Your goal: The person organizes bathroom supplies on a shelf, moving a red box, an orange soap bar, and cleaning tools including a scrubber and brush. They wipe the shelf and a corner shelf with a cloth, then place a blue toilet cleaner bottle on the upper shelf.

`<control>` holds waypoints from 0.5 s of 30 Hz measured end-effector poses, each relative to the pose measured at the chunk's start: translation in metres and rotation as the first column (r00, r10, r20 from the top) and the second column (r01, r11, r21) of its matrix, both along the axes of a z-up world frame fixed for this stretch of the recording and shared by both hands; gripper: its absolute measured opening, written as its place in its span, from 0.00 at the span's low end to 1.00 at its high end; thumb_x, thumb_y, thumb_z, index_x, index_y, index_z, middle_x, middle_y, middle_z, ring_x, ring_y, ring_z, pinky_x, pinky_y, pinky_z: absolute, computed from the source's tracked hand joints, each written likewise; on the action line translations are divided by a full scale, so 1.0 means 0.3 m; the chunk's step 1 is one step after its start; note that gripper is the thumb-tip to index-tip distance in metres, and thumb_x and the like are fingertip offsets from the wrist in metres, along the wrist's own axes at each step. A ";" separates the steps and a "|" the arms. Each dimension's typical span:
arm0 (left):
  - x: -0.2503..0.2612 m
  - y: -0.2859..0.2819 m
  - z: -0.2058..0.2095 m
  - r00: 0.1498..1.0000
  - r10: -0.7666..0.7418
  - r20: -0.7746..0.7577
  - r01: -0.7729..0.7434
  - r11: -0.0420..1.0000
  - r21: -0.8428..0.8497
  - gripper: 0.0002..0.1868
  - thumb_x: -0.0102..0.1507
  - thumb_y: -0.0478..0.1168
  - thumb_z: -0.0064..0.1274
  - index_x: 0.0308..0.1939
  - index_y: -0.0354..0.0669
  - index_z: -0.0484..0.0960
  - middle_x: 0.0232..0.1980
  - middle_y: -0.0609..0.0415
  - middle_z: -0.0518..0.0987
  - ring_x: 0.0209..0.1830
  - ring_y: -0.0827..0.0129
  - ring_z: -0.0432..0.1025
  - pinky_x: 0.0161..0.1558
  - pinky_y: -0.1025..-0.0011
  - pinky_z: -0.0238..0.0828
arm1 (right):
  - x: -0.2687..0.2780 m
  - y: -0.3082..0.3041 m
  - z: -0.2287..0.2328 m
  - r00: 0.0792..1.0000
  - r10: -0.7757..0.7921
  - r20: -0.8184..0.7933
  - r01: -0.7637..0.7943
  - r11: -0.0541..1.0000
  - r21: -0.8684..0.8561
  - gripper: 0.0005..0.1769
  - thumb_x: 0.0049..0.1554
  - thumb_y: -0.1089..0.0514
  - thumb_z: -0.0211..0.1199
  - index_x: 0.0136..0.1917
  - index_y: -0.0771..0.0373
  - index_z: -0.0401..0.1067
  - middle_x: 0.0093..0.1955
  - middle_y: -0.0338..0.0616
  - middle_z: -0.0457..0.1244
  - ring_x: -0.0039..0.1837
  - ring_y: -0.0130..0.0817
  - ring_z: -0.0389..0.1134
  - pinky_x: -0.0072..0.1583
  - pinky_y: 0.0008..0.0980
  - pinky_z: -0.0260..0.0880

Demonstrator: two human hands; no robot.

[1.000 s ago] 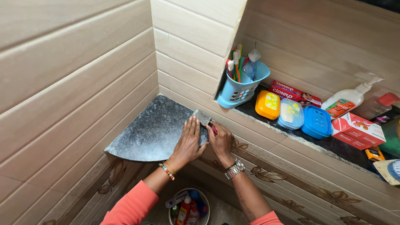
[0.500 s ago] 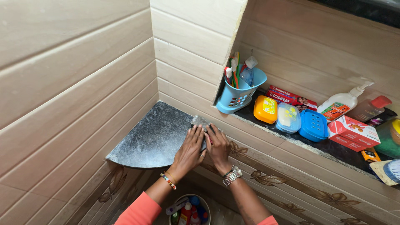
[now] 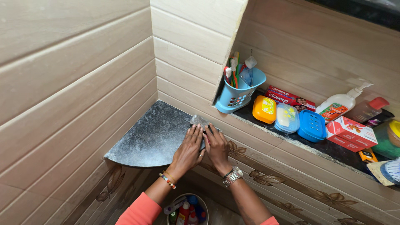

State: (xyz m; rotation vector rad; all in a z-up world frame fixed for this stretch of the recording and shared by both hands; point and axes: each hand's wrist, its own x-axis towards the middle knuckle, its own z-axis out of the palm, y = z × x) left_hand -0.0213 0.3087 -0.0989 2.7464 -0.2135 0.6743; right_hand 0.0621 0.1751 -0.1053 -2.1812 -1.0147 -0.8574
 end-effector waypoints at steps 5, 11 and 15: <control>-0.008 -0.007 0.002 0.999 0.010 0.037 -0.012 0.999 0.029 0.42 0.60 0.45 0.55 0.71 0.20 0.59 0.76 0.28 0.57 0.79 0.41 0.49 0.77 0.55 0.42 | -0.010 -0.051 0.007 0.996 0.079 -0.041 -0.075 0.993 0.089 0.23 0.54 0.60 0.69 0.62 0.67 0.74 0.65 0.53 0.67 0.60 0.50 0.72 0.59 0.43 0.72; -0.009 -0.015 -0.038 0.997 0.029 0.065 -0.035 0.996 0.086 0.36 0.63 0.46 0.52 0.69 0.22 0.62 0.75 0.29 0.59 0.79 0.43 0.51 0.76 0.56 0.45 | -0.032 -0.150 0.004 0.992 0.122 -0.036 -0.119 0.990 0.081 0.13 0.55 0.61 0.69 0.54 0.63 0.78 0.58 0.47 0.71 0.57 0.45 0.73 0.58 0.41 0.72; -0.002 -0.028 -0.063 0.997 0.051 0.065 -0.059 0.990 0.127 0.36 0.65 0.47 0.50 0.69 0.23 0.63 0.75 0.30 0.60 0.78 0.44 0.53 0.76 0.57 0.46 | -0.027 -0.218 0.024 0.981 0.180 -0.072 -0.170 0.977 0.128 0.09 0.56 0.62 0.68 0.51 0.63 0.79 0.53 0.46 0.72 0.53 0.44 0.74 0.54 0.38 0.74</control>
